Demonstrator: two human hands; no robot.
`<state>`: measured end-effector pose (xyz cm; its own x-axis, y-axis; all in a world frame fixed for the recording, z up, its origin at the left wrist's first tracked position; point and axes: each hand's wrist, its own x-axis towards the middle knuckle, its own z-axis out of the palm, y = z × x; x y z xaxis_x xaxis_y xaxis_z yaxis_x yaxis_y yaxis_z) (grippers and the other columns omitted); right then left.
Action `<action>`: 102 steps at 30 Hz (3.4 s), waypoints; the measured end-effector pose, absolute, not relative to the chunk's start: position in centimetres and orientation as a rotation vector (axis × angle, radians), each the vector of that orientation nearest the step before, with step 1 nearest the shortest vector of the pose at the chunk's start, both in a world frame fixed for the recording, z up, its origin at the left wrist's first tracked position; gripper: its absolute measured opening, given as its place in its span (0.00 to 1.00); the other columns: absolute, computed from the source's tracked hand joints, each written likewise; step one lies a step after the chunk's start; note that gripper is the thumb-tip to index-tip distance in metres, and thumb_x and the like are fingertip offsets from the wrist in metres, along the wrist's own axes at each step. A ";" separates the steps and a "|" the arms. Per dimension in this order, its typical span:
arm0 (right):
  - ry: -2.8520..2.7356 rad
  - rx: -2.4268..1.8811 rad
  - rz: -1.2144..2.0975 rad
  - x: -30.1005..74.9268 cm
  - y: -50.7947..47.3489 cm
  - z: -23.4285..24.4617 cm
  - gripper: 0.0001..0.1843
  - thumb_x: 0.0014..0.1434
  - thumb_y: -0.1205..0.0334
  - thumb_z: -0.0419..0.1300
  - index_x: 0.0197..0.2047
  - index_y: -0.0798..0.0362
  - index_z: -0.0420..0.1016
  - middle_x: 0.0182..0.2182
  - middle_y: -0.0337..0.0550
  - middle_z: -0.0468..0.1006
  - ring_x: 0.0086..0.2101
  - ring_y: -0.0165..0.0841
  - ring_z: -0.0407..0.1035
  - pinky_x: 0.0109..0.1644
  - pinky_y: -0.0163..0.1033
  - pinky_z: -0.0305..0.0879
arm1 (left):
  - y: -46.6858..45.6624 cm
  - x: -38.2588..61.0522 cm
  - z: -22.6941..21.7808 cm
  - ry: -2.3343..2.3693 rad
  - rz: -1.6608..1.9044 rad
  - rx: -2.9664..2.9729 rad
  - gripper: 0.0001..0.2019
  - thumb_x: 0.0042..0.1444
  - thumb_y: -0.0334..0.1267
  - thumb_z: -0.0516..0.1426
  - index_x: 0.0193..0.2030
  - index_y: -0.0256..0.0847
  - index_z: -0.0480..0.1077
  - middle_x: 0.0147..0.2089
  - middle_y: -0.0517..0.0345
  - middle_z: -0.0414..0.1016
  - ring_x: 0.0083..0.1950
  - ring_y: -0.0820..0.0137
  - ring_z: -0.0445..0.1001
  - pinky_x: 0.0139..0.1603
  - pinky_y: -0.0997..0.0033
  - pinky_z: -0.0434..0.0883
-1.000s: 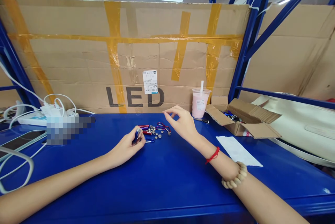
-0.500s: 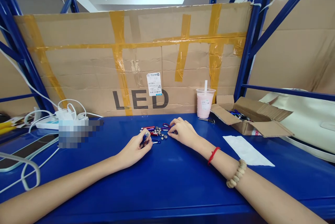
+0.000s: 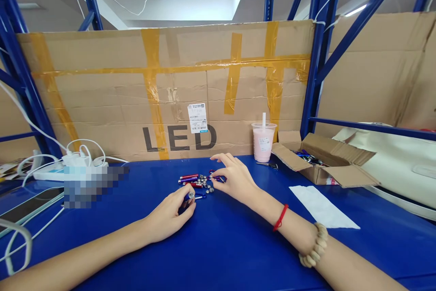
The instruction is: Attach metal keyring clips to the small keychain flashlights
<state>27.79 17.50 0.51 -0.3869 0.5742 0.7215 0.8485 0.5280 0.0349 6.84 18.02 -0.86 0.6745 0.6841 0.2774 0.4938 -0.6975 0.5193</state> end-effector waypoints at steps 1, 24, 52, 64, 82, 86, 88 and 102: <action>-2.077 -1.064 -0.552 27.4 17.2 0.7 0.07 0.53 0.61 0.58 0.29 0.50 0.77 0.46 0.41 0.64 0.42 0.30 0.60 0.41 0.35 0.62 | 18.1 6.8 -0.9 0.924 0.646 2.483 0.05 0.54 0.39 0.44 0.32 0.42 0.57 0.32 0.62 0.64 0.27 0.77 0.59 0.28 0.74 0.57; -2.217 -0.681 -0.553 24.2 14.7 0.6 0.08 0.57 0.65 0.53 0.36 0.52 0.74 0.48 0.42 0.64 0.40 0.26 0.61 0.41 0.34 0.63 | 18.5 6.8 -1.3 0.857 0.650 2.387 0.04 0.54 0.37 0.45 0.33 0.41 0.56 0.29 0.64 0.65 0.26 0.77 0.60 0.30 0.76 0.58; -2.356 -1.585 -0.183 25.9 16.6 -0.9 0.11 0.58 0.61 0.53 0.42 0.44 0.74 0.47 0.41 0.63 0.48 0.34 0.56 0.52 0.42 0.57 | 18.7 7.2 -1.5 0.985 0.635 2.602 0.15 0.53 0.39 0.46 0.17 0.36 0.54 0.19 0.64 0.58 0.22 0.80 0.51 0.26 0.76 0.49; -2.189 -1.685 0.006 26.1 17.1 -0.9 0.10 0.55 0.58 0.58 0.42 0.44 0.74 0.45 0.40 0.64 0.46 0.31 0.58 0.50 0.39 0.58 | 17.7 7.3 -0.6 0.876 0.451 2.922 0.18 0.56 0.40 0.43 0.18 0.36 0.59 0.22 0.61 0.66 0.21 0.80 0.55 0.24 0.75 0.47; -2.116 -1.643 0.051 26.5 17.8 -1.2 0.04 0.50 0.57 0.62 0.31 0.44 0.77 0.41 0.39 0.67 0.43 0.30 0.60 0.48 0.39 0.57 | 17.7 7.1 -0.6 0.821 0.396 2.990 0.18 0.57 0.40 0.44 0.19 0.36 0.62 0.25 0.59 0.68 0.24 0.78 0.60 0.23 0.76 0.46; -2.074 -1.667 0.096 26.4 17.9 -1.4 0.04 0.50 0.56 0.62 0.30 0.45 0.77 0.41 0.38 0.67 0.43 0.31 0.60 0.49 0.42 0.54 | 17.8 7.1 -0.6 0.821 0.372 2.994 0.18 0.57 0.40 0.43 0.20 0.37 0.63 0.25 0.60 0.68 0.24 0.78 0.60 0.23 0.76 0.46; -2.063 -1.670 0.070 26.5 17.9 -1.5 0.05 0.50 0.54 0.62 0.30 0.44 0.77 0.41 0.38 0.67 0.43 0.32 0.60 0.50 0.44 0.52 | 17.8 7.1 -0.7 0.806 0.384 2.992 0.18 0.57 0.40 0.43 0.20 0.37 0.63 0.25 0.59 0.68 0.24 0.78 0.61 0.23 0.75 0.47; -2.067 -1.694 0.081 26.4 17.7 -1.4 0.07 0.49 0.54 0.61 0.29 0.46 0.77 0.42 0.40 0.67 0.43 0.33 0.59 0.50 0.46 0.51 | 17.9 7.2 -1.0 0.974 0.462 2.892 0.21 0.57 0.44 0.42 0.19 0.37 0.65 0.18 0.57 0.66 0.18 0.77 0.59 0.22 0.74 0.45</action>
<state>26.44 17.73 -1.35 -0.1330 0.9407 0.3121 0.9135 0.2386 -0.3296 7.20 17.92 -1.03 0.7561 0.5993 0.2630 0.5830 -0.7994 0.1456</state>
